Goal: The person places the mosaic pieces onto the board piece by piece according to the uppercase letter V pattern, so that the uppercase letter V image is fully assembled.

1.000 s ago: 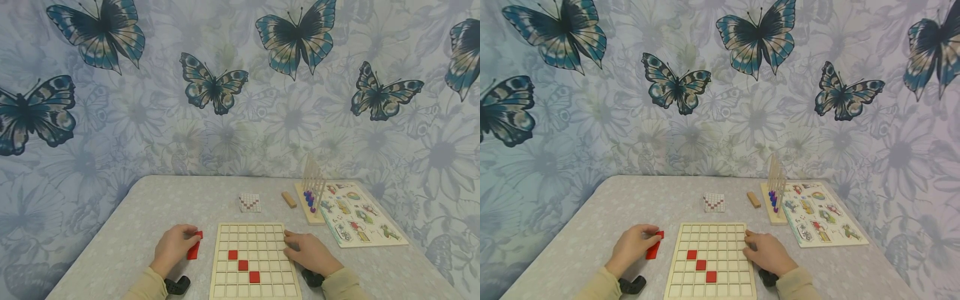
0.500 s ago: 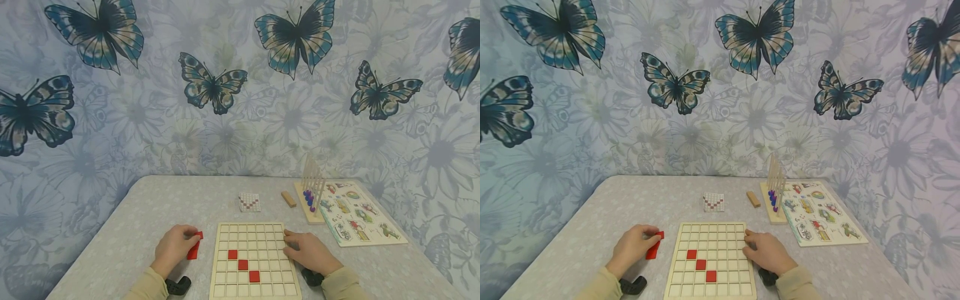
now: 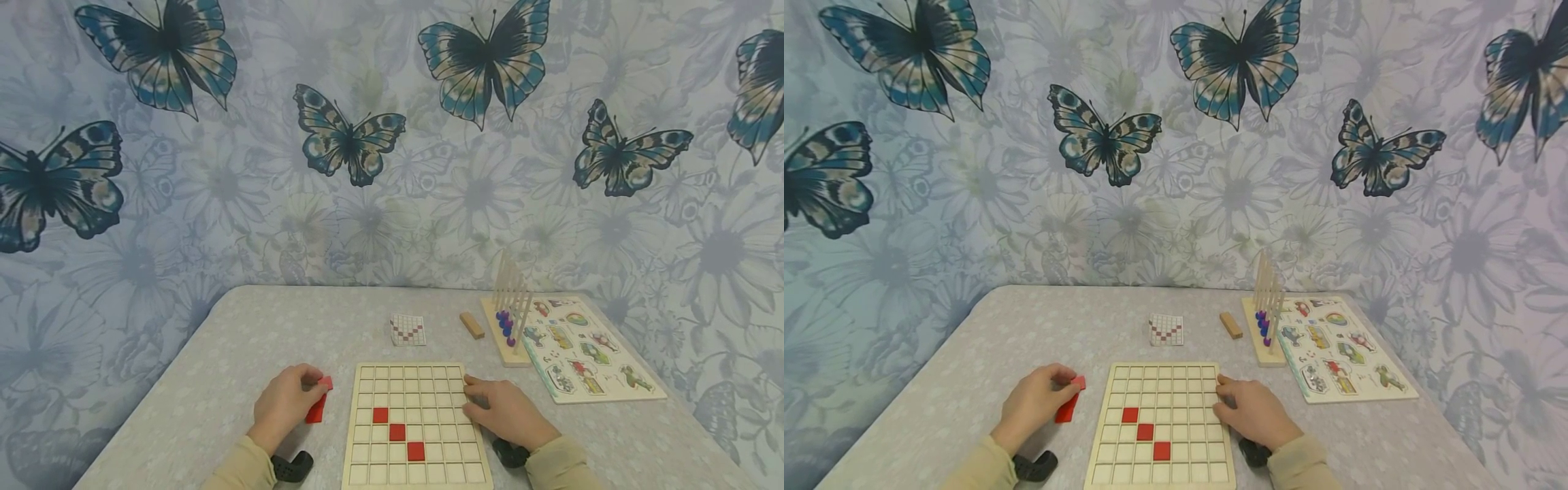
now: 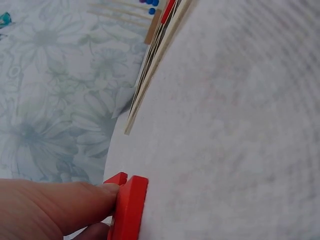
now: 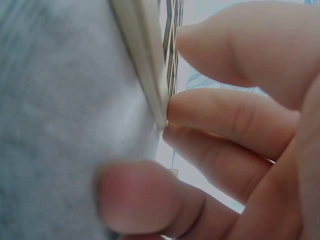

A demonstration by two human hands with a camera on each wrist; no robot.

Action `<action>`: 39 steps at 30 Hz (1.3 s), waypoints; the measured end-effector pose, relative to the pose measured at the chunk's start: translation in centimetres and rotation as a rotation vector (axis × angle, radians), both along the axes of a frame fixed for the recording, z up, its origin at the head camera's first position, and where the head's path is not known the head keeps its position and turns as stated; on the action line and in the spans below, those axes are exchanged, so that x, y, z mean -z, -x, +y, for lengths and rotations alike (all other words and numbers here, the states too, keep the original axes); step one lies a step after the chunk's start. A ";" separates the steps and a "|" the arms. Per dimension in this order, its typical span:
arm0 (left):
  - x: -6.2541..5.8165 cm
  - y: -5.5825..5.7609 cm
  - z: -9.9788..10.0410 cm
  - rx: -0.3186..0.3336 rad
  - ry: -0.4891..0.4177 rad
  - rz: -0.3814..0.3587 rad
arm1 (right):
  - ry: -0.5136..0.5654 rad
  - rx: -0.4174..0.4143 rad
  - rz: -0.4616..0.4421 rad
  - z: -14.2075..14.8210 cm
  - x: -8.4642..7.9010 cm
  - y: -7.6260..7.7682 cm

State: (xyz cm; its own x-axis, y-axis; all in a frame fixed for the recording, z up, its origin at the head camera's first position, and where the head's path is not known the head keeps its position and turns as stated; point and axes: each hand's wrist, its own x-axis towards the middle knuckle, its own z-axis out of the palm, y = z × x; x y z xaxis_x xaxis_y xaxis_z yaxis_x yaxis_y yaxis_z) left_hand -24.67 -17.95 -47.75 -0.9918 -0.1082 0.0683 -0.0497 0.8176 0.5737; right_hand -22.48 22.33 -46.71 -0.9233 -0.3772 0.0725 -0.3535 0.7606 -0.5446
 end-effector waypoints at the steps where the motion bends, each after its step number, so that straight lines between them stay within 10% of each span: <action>1: 0.0 0.0 0.0 -0.002 0.000 0.001 | 0.001 0.000 -0.001 0.0 0.0 0.0; 39: -0.6 -1.3 2.1 0.025 -0.145 0.094 | 0.017 -0.001 -0.016 0.1 0.1 0.1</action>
